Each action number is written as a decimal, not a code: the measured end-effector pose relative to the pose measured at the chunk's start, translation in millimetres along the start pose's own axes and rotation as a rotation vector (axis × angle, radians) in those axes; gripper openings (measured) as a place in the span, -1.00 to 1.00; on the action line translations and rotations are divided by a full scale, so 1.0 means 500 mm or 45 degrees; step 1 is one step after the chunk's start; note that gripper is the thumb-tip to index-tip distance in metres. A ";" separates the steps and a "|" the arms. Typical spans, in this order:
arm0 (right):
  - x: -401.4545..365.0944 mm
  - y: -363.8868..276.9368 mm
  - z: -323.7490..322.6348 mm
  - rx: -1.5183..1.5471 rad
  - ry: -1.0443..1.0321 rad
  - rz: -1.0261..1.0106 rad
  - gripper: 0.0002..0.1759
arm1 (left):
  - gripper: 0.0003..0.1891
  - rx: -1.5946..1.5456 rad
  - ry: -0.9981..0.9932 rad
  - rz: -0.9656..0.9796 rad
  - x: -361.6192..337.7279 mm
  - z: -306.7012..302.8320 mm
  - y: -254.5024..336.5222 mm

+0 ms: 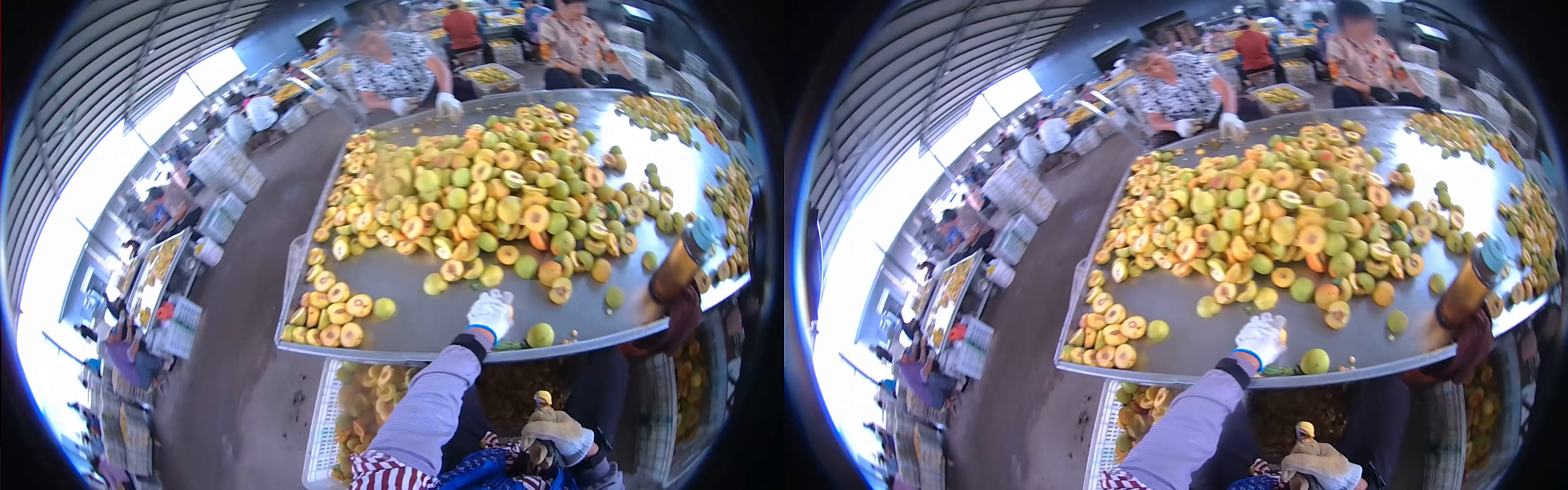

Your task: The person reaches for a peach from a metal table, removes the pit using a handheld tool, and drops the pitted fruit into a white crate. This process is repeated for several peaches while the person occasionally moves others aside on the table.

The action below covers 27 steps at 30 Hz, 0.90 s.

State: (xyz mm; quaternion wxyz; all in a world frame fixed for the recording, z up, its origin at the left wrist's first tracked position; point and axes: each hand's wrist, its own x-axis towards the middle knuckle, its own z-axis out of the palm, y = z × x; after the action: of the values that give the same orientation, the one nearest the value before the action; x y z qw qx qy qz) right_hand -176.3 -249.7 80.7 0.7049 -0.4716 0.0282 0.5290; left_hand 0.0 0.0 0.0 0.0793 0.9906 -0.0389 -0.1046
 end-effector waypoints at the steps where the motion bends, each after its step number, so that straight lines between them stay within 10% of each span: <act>1: -0.006 -0.012 -0.007 -0.053 0.062 0.038 -0.84 | -0.50 0.031 -0.005 0.057 -0.004 0.020 0.008; 3: 0.078 -0.022 0.017 -0.056 0.036 -0.110 -0.84 | -0.55 -0.221 0.067 0.002 -0.013 -0.069 -0.059; 5: 0.038 -0.040 0.048 -0.067 0.012 -0.018 -0.83 | -0.55 -1.113 -0.403 -0.208 -0.074 -0.120 -0.061; 9: 0.028 -0.045 0.067 -0.217 0.059 -0.045 -0.81 | -0.48 -2.455 -0.159 0.002 -0.182 -0.098 -0.019; 13: 0.064 0.005 0.045 -0.449 0.176 -0.375 -0.86 | -0.59 -1.625 0.268 0.655 -0.284 -0.143 0.064; 15: 0.058 -0.017 0.074 -0.195 0.176 -0.315 -0.78 | -0.66 -0.845 0.273 0.412 -0.315 -0.148 0.097; 21: -0.004 -0.063 0.119 -0.398 0.193 -0.278 -0.70 | -0.57 -2.463 0.094 -0.116 -0.359 -0.175 0.106; 27: 0.000 -0.020 0.112 -0.576 0.333 -0.558 -0.63 | -0.35 -2.615 0.060 -0.023 -0.387 -0.149 0.133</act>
State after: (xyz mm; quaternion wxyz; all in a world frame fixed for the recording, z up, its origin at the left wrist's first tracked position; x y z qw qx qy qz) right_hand -194.3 -210.7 118.0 0.6699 -0.6746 -0.1017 0.2931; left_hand -176.7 -36.3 122.1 0.8885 0.4470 0.0784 -0.0686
